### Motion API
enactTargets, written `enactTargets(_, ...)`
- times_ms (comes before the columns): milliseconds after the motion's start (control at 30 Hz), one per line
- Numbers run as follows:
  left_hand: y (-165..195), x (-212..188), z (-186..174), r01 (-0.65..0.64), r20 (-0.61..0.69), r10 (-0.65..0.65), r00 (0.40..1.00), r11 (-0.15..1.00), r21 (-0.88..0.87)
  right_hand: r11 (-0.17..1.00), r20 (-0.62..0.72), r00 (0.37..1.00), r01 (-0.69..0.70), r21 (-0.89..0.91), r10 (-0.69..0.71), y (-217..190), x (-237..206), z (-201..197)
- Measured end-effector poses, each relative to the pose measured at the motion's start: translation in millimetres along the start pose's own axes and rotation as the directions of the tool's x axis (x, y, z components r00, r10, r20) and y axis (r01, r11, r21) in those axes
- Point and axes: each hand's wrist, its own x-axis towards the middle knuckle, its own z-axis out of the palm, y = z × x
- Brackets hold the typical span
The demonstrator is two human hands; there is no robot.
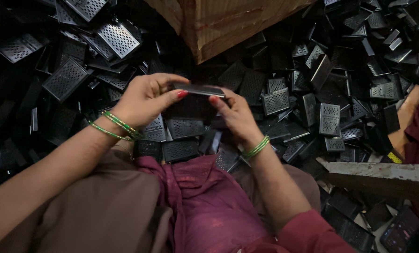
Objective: The person sits on the floor among large piles of black plastic grater-like components and assembles them one at a time. They pick a part from the pile, fit a second piece onto it by hand, press the pieces together, and set the assembled unit aside, repeating the cycle.
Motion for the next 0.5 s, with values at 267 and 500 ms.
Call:
enactTargets(267,13.8,-4.8,-2.8,-0.069,-0.012,0.069,0.998,0.997,0.027,0.927,-0.017,0.994,-0.095,0.364,0.108,5.5,-4.1,-4.6)
enactTargets(500,13.6,-7.2,-1.1,-0.114,0.021,0.115,0.993,0.992,-0.053,0.975,-0.123,0.992,0.048,0.217,-0.022,-4.9,-5.0,-1.6)
